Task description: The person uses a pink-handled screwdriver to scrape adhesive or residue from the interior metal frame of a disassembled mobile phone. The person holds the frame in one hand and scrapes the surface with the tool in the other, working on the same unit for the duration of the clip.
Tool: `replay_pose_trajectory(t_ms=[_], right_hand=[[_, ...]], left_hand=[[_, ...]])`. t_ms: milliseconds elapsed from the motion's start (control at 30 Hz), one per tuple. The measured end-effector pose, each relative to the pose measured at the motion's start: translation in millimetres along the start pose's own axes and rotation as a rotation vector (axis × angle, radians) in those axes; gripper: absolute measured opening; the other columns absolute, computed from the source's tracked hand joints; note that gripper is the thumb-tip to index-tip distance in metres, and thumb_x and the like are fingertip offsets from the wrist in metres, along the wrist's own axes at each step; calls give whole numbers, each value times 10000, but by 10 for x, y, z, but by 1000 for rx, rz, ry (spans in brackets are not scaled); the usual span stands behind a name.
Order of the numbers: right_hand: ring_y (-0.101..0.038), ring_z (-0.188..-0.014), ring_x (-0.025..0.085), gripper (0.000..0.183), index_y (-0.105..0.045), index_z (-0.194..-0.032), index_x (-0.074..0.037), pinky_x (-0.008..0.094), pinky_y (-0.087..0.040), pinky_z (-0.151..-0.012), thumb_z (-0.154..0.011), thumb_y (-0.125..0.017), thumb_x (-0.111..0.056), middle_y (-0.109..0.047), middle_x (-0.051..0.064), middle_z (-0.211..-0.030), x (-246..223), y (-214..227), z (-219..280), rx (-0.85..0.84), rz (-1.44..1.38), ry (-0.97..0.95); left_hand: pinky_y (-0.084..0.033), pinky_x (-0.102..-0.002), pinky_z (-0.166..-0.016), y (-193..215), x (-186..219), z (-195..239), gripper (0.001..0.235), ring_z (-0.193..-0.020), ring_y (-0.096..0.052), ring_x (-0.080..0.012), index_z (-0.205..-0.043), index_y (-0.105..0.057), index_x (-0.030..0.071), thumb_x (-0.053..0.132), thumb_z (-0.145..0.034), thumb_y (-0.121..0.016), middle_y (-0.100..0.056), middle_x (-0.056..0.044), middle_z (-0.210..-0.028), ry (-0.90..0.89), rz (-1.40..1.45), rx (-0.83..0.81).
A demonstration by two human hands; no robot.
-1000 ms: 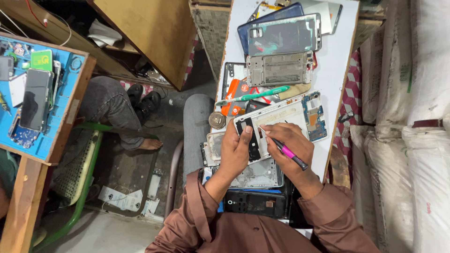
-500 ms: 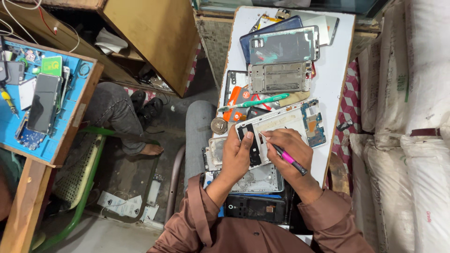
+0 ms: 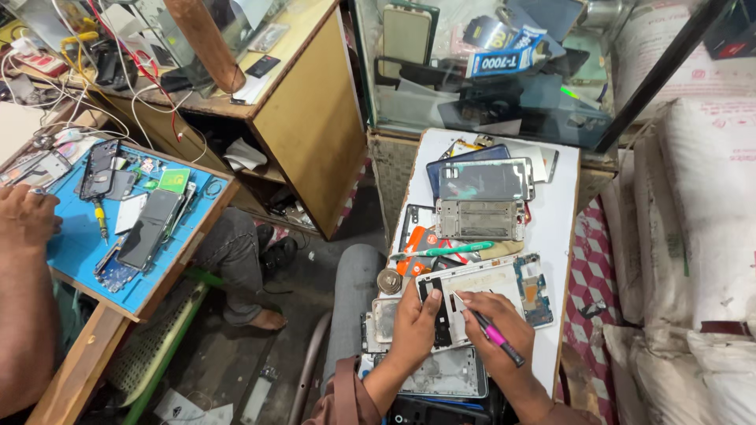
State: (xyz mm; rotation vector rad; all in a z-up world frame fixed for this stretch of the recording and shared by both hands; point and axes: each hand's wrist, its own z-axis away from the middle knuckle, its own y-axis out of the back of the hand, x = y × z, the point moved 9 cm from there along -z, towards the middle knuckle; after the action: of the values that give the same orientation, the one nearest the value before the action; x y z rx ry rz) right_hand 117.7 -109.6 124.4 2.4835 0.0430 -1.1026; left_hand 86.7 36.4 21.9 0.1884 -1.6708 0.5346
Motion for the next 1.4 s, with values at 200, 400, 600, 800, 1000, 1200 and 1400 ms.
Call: replay_pose_trajectory(t_ms=[200, 400, 600, 800, 1000, 1200, 1400], right_hand=[[-718, -1046, 262, 244, -662, -1067, -4, 351, -561, -941, -835, -731, 30, -757, 111, -1113, -164, -35, 2, 9, 59, 58], [-723, -1078, 251, 248, -668, -1089, 10, 334, -566, -937, -849, -718, 48, -744, 132, -1164, -125, -23, -62, 0, -62, -30], [-718, -1096, 258, 220, -712, -1089, 14, 325, -564, -931, -876, -685, 62, -727, 157, -1199, -57, -78, -68, -45, -129, -30], [-724, -1045, 242, 227, -685, -1149, -12, 308, -587, -875, -930, -659, 42, -759, 123, -1113, 29, -104, 24, 7, -142, 34], [-711, -1064, 290, 179, -670, -1123, 2, 372, -578, -914, -959, -606, -32, -748, 142, -1113, 73, -97, 81, -27, -181, 72], [-716, -1057, 287, 209, -659, -1164, 15, 370, -573, -927, -978, -602, -61, -757, 152, -1116, 54, -61, 123, 23, -116, 61], [-732, -1027, 274, 258, -627, -1189, 34, 358, -573, -928, -958, -618, -82, -759, 138, -1102, 89, -43, 131, 50, -100, -15]], left_hand=[[-497, -310, -992, -19, -31, 6, 351, -1117, -622, -136, -1345, -530, -10, 198, -1062, -527, -688, -92, -1211, 12, 39, -17], [-485, -299, -1007, -63, -17, -5, 363, -1138, -610, -119, -1366, -512, 5, 203, -1062, -523, -671, -79, -1240, 31, 189, -56], [-515, -282, -958, -69, -69, -12, 337, -1083, -640, -112, -1342, -536, -1, 124, -1032, -582, -691, -75, -1198, 102, 286, -34], [-537, -272, -870, -15, -170, -6, 285, -974, -656, -94, -1265, -595, 3, 73, -993, -644, -716, -57, -1101, 141, 274, 21], [-536, -278, -847, 26, -205, 7, 230, -937, -650, -94, -1209, -605, 9, 93, -1000, -651, -705, -46, -1048, 165, 278, 22], [-503, -274, -932, 7, -184, 8, 256, -1027, -622, -85, -1239, -589, 30, 148, -1012, -600, -685, -42, -1127, 164, 342, 2], [-504, -293, -931, 9, -203, 17, 256, -1018, -614, -103, -1222, -581, 14, 193, -1039, -593, -674, -59, -1120, 155, 343, 13]])
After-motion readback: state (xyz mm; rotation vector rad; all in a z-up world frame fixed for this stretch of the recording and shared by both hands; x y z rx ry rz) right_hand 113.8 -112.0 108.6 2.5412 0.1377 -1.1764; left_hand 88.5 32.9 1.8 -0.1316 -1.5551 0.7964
